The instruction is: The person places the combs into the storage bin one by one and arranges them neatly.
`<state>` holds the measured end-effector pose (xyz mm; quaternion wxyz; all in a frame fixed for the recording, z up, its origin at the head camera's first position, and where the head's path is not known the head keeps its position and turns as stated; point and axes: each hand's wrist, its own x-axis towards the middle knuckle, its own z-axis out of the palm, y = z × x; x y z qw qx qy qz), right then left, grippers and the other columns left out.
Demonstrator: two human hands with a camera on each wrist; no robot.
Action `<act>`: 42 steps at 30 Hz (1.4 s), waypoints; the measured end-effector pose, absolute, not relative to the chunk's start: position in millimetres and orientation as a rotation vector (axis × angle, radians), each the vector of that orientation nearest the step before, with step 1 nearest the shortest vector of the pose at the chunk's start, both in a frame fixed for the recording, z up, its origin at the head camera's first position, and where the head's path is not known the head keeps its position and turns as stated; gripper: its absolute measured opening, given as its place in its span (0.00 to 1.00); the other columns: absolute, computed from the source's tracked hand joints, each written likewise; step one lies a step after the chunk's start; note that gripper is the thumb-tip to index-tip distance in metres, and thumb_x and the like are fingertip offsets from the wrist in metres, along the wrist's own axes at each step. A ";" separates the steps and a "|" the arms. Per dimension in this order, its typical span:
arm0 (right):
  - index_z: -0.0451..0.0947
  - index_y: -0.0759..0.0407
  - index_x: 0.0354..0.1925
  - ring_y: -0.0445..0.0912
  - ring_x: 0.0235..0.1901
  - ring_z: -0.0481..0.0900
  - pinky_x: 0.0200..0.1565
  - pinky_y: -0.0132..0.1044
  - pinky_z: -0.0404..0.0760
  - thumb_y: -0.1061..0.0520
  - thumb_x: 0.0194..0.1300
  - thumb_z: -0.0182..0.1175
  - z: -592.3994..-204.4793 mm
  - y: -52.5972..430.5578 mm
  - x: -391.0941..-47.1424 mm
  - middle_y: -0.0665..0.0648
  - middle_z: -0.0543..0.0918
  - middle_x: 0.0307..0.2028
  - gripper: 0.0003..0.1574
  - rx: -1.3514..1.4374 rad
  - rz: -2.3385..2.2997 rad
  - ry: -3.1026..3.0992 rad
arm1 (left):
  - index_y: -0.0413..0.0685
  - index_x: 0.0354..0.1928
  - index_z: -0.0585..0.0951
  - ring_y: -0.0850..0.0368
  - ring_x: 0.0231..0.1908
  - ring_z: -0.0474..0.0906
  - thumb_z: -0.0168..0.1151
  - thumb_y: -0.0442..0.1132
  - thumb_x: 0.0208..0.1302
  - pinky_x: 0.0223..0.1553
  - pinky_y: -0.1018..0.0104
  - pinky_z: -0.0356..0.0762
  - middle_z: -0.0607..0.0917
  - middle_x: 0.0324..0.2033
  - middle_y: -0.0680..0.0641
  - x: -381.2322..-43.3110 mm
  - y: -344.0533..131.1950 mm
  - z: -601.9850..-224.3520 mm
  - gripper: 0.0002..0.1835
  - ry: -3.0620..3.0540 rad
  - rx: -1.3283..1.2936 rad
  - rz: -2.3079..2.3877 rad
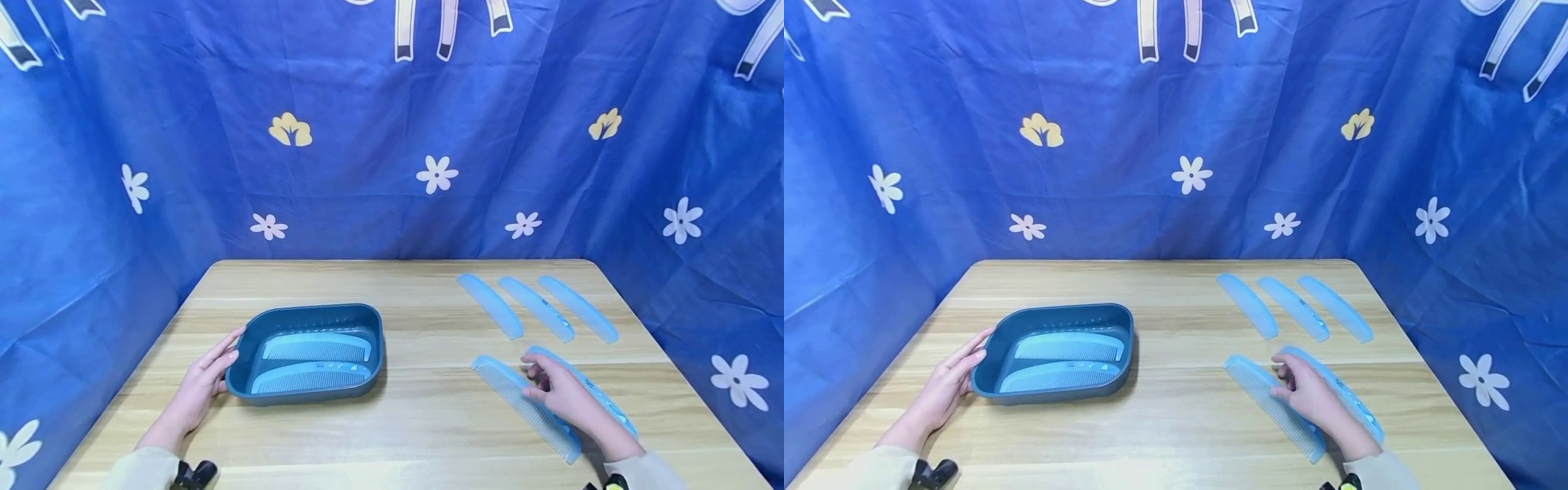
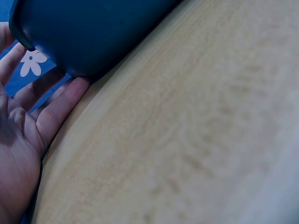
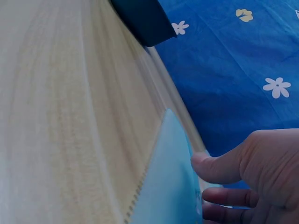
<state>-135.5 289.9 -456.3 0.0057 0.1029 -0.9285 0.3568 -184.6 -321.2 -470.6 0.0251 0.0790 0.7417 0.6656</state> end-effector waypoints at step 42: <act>0.69 0.66 0.53 0.43 0.28 0.69 0.30 0.37 0.71 0.62 0.54 0.68 -447.6 268.9 -134.3 0.51 0.72 0.30 0.30 0.249 0.796 -3.097 | 0.57 0.71 0.58 0.65 0.42 0.79 0.46 0.43 0.72 0.33 0.65 0.79 0.71 0.51 0.66 -185.1 -318.9 -469.5 0.26 2.278 0.222 2.070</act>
